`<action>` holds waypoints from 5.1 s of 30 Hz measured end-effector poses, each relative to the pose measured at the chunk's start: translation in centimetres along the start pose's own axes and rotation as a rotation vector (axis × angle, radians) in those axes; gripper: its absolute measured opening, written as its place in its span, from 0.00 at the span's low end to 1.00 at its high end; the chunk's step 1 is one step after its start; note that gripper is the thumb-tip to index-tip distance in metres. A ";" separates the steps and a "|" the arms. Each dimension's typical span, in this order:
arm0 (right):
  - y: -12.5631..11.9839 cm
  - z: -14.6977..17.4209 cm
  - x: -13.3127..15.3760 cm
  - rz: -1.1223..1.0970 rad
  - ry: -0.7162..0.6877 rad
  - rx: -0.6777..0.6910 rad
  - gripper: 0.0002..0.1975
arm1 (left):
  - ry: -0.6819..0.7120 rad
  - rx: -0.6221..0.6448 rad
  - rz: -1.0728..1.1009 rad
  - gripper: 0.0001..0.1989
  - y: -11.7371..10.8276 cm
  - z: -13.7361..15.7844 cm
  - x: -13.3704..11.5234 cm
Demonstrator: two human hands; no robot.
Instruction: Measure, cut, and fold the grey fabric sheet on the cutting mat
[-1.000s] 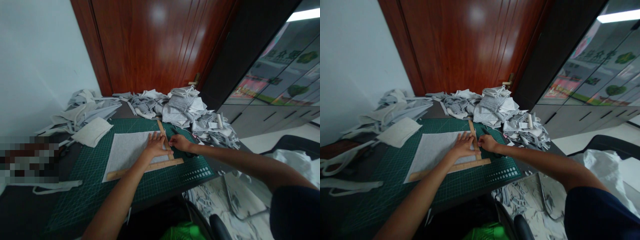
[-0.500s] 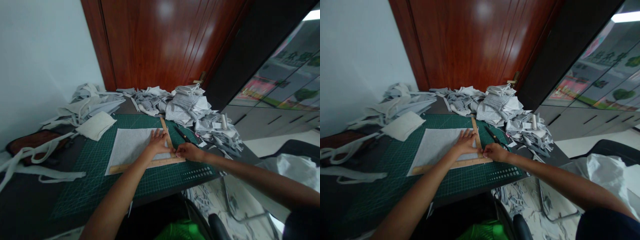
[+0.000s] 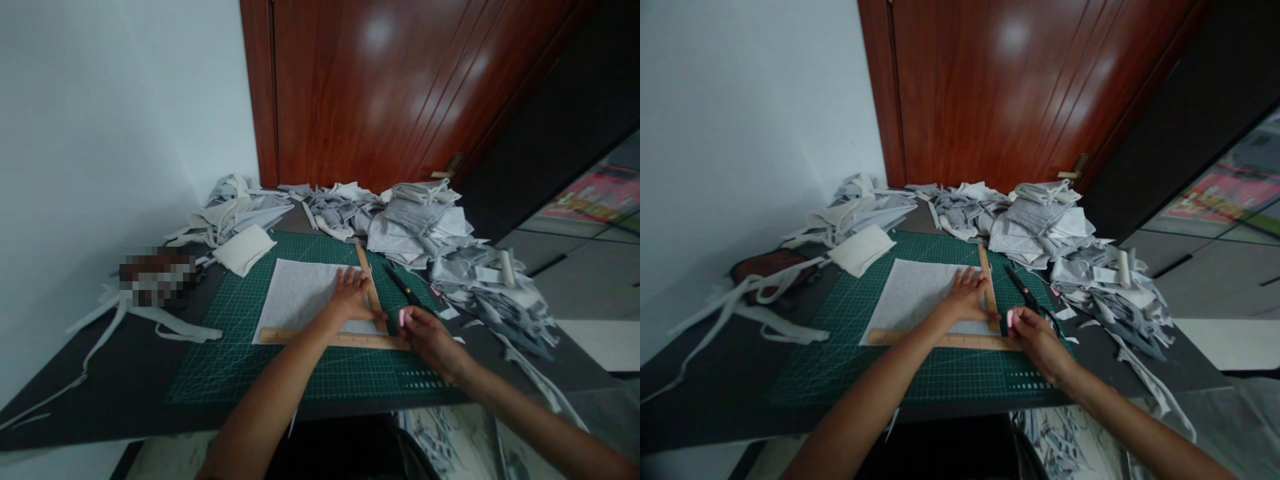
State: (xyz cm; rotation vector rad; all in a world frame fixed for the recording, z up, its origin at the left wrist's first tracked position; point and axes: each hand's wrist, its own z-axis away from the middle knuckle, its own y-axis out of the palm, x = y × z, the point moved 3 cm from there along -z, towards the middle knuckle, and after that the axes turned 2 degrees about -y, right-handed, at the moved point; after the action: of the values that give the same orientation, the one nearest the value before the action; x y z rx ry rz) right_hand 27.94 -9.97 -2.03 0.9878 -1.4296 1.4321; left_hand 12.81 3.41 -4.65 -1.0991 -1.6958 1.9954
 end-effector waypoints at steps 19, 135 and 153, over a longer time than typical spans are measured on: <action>3.0 2.6 -2.9 0.754 -0.213 -0.081 0.16 | -0.006 0.016 0.078 0.56 -0.5 0.5 0.2; -1.9 1.5 -1.2 -0.504 0.024 -0.109 0.30 | -0.037 -0.229 -0.151 0.28 -0.2 13.6 -2.9; 5.6 2.1 -0.8 -0.601 0.266 0.189 0.30 | -0.275 -0.388 -0.186 0.34 2.0 15.3 -0.4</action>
State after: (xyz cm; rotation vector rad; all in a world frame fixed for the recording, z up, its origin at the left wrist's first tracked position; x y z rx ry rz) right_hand 22.76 -11.91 -4.50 1.1690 -0.7244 1.1966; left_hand 2.72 -8.20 -6.23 -0.7600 -2.3065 1.8124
